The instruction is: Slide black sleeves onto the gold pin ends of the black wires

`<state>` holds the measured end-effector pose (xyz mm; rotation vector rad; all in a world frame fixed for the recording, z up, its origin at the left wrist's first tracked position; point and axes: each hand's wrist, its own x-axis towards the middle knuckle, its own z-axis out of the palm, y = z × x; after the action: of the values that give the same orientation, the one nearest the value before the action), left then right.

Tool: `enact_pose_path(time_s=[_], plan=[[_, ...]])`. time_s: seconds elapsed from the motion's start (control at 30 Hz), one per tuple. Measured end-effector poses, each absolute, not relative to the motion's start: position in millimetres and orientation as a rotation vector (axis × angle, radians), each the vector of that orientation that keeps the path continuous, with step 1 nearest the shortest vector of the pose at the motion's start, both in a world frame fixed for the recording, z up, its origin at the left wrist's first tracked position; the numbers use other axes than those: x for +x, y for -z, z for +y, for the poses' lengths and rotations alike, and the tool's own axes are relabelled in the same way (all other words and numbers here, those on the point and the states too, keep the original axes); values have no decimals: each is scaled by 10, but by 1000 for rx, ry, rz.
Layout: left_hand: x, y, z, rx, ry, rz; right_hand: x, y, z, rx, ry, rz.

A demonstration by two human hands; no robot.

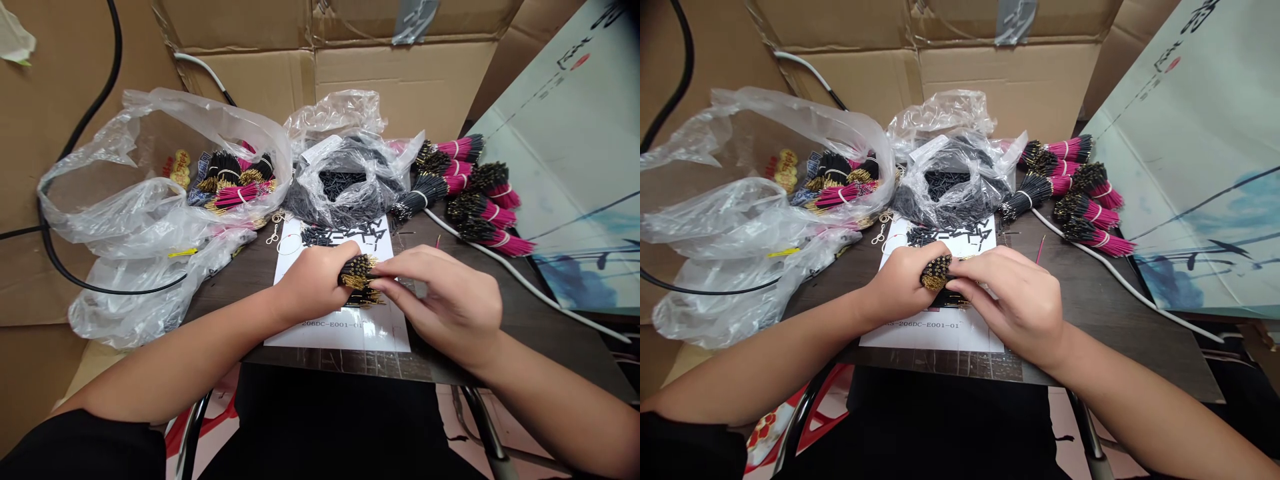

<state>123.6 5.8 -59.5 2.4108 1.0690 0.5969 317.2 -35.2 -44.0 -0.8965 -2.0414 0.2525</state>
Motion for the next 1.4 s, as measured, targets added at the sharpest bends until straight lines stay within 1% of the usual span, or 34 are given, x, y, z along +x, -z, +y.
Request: enact_pose_path(time_s=[0.13,0.3,0.43,0.57,0.77,0.97,1.2,1.4], plan=[[1262,549,4,2221,-644,911,3192,418,-362,-777,-181,-2076],[1289,480,-37,1979,-618,817,3213,407,-363,-785,-8,-2082],[1292,450,-46,1893,-657,741,3203,448,-325,-780,5,-2056],[1280,438,-49,1878,-749,780,3187,517,-268,-888,-38,-1985],[1270,466,-27,1942,-819,864,3170,563,-252,-934,-134,-2017],[1250,505,-8,2133,-853,855,3180,509,-283,-955,-194,-1862],[1208,565,33,2310,-749,907,3189,463,-340,-767,-200,-1954],[1207,601,43,2394,-722,987,3170,456,-344,-810,-168,-1991]])
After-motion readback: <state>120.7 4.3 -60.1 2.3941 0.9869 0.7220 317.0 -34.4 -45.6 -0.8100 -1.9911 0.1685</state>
